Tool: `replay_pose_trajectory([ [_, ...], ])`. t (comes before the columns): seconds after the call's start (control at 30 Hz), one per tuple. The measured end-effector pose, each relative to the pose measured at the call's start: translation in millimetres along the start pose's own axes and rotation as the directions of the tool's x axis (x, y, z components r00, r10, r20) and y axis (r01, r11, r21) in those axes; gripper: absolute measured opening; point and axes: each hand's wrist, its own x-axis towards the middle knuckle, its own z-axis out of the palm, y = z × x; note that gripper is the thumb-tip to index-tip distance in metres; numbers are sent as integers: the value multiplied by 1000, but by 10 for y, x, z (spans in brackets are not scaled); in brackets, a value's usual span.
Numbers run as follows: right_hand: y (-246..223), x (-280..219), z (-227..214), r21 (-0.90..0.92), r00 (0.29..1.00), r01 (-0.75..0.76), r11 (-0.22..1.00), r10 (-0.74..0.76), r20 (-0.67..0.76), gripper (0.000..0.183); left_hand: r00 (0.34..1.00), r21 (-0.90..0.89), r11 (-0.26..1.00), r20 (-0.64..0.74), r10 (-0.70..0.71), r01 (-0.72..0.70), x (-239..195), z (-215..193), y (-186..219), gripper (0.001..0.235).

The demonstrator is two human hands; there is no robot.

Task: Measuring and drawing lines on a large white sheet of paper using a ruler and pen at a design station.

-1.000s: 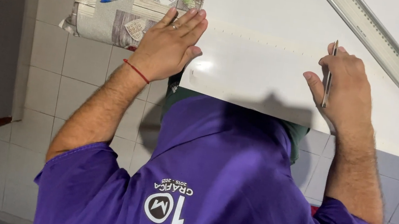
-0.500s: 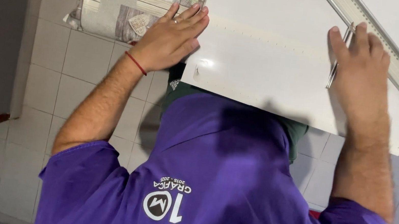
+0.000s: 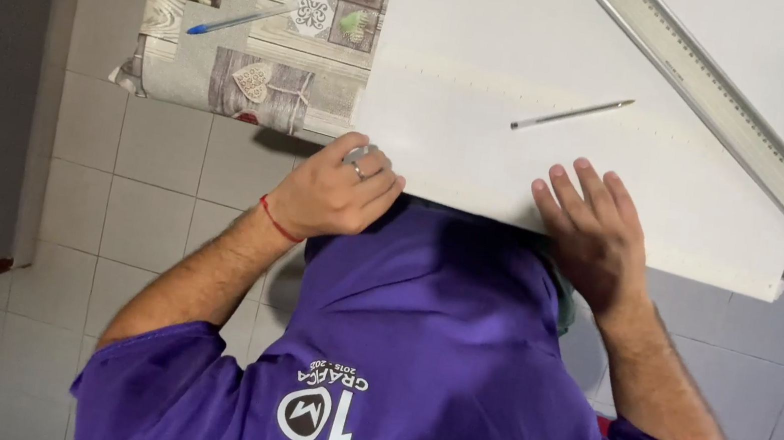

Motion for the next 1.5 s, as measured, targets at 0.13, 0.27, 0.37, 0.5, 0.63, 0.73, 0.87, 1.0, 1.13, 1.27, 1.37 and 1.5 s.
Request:
replay_pose_trajectory([
  [0.13, 240, 160, 16, -10, 1000, -6, 1000, 7, 5, 66, 999, 49, 999, -40, -15, 17, 77, 162, -165, 10],
  [0.27, 476, 259, -64, 101, 979, -31, 994, 10, 202, 69, 991, 100, 990, -95, -93, 103, 108, 375, -229, 8],
  [0.37, 539, 427, -123, 76, 986, -55, 996, 42, 163, 63, 978, 122, 975, -115, -174, 188, 138, 484, -201, 8],
  [0.5, 391, 515, -243, 27, 897, -160, 987, 134, 420, 91, 929, 63, 932, 76, -361, 357, 222, 471, 195, 60],
  [0.63, -176, 850, -325, 185, 991, -58, 981, 35, 126, 114, 899, -52, 920, 241, -366, 389, 273, 660, 525, 88],
  [0.73, -290, 931, -243, 205, 997, -61, 977, 50, 58, 91, 883, -54, 901, 232, -408, 430, 168, 737, 501, 89],
  [0.87, -308, 934, -244, 196, 997, -66, 978, 71, -22, 84, 838, 63, 863, 216, -502, 501, -135, 703, 344, 92],
  [1.0, -337, 974, -297, 164, 997, -72, 984, 77, -30, 82, 832, 206, 843, 162, -530, 497, -398, 552, 190, 80],
  [1.13, -326, 941, -240, 133, 996, -82, 988, 86, -18, 84, 820, 217, 832, 170, -547, 510, -406, 545, 218, 76],
  [1.27, -333, 939, -244, 146, 996, -76, 986, 82, -40, 83, 802, 202, 816, 167, -573, 541, -403, 551, 208, 70],
  [1.37, -338, 949, -252, 161, 996, -67, 985, 75, -40, 84, 794, 150, 806, 145, -590, 572, -392, 504, 145, 66],
  [1.5, -327, 925, -242, 192, 996, -74, 979, 80, -25, 85, 751, -7, 759, 152, -643, 651, -344, 415, 30, 60],
])
